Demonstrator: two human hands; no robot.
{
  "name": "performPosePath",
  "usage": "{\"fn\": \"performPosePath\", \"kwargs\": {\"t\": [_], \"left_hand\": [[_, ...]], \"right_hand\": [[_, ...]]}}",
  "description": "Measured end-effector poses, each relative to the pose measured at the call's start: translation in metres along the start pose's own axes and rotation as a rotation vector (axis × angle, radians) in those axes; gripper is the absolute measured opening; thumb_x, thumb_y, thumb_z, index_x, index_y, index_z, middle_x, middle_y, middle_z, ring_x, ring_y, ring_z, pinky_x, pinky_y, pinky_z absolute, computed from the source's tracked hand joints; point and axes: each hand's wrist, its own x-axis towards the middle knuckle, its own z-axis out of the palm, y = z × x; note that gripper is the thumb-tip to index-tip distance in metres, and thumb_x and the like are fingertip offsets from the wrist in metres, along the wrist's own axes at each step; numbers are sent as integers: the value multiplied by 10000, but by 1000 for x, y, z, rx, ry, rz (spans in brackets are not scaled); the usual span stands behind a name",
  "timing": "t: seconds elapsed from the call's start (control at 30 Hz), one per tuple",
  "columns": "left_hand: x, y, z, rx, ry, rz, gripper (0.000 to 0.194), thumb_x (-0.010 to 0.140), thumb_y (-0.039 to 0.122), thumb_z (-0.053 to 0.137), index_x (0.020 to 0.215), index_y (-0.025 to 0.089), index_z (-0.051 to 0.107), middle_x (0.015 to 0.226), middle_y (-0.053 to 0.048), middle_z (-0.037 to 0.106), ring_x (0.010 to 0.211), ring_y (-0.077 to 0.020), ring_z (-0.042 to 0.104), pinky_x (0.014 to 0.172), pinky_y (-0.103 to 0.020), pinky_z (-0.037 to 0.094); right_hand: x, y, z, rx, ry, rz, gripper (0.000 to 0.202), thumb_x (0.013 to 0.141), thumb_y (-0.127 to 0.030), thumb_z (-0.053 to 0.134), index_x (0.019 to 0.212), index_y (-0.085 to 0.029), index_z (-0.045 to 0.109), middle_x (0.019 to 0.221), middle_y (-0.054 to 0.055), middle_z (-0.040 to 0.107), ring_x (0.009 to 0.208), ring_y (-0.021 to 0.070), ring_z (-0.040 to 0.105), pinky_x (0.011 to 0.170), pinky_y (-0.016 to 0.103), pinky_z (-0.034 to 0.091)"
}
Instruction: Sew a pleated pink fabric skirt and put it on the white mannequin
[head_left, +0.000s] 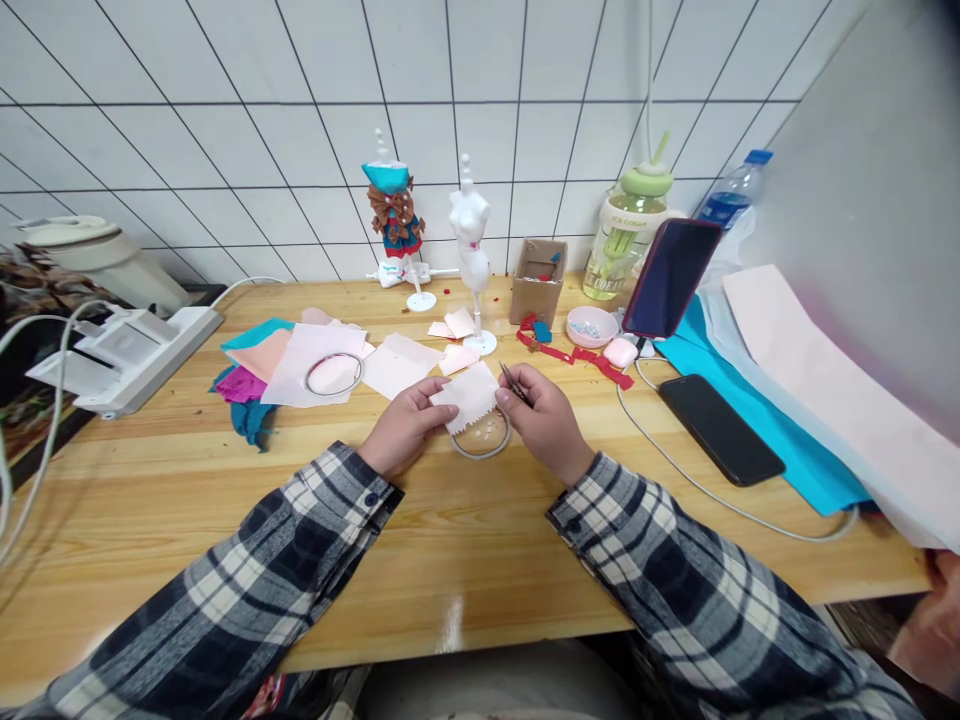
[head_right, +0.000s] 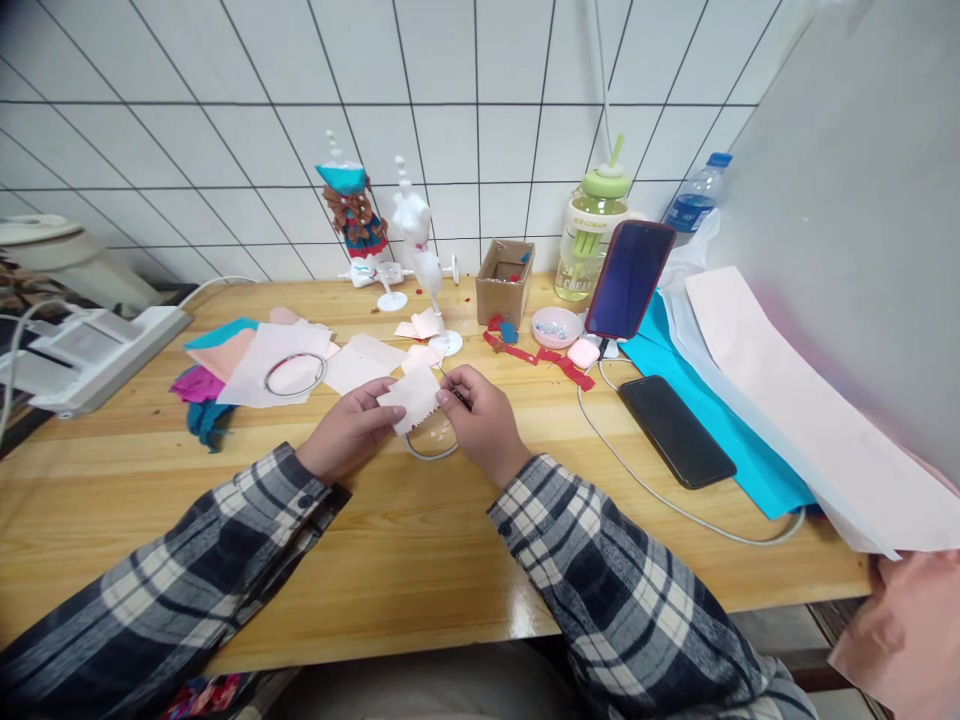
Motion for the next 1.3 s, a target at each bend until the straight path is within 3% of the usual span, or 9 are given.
{"fn": "performPosePath", "kwargs": {"t": [0.37, 0.57, 0.73, 1.07, 1.2, 1.3], "left_hand": [[-2, 3, -2, -89, 14, -27, 290, 608, 93, 772, 875, 161, 681, 835, -2, 695, 751, -129, 640, 706, -241, 527], [0, 4, -1, -84, 48, -15, 254, 612, 69, 733, 841, 153, 661, 805, 5, 666, 734, -119, 622, 709, -242, 524], [0, 6, 1, -148, -14, -1, 183, 667, 205, 737, 820, 148, 655, 737, -6, 626, 676, -127, 589, 651, -247, 500], [-2, 3, 1, 91, 143, 49, 319, 615, 336, 853, 818, 162, 678, 744, 13, 676, 622, -108, 585, 597, -231, 446], [-2, 3, -2, 182, 151, 94, 336, 607, 374, 850, 818, 167, 690, 726, 10, 668, 622, -122, 580, 601, -247, 446], [-3, 3, -3, 287, 131, 118, 332, 614, 380, 846, 818, 165, 696, 725, 9, 658, 631, -121, 566, 606, -245, 436]], "right_hand": [[4, -7, -11, 262, 20, 134, 135, 762, -311, 550, 778, -220, 451, 547, -81, 341, 450, 79, 309, 449, 230, 244], [7, -5, -13, 298, 52, 195, 131, 735, -298, 532, 781, -226, 433, 543, -86, 340, 418, 69, 297, 426, 226, 239], [7, -4, -10, 267, 35, 193, 129, 736, -301, 533, 775, -224, 438, 526, -90, 337, 422, 73, 311, 428, 225, 255], [6, 2, -5, 241, -1, 174, 121, 754, -296, 541, 773, -223, 446, 542, -88, 346, 445, 79, 338, 440, 223, 270], [5, 0, -7, 257, -7, 171, 143, 755, -306, 570, 770, -213, 462, 568, -82, 368, 476, 78, 344, 465, 222, 281], [4, -2, -6, 282, -59, 195, 234, 759, -381, 636, 871, -197, 545, 612, -67, 438, 519, 85, 391, 501, 223, 327]]}}
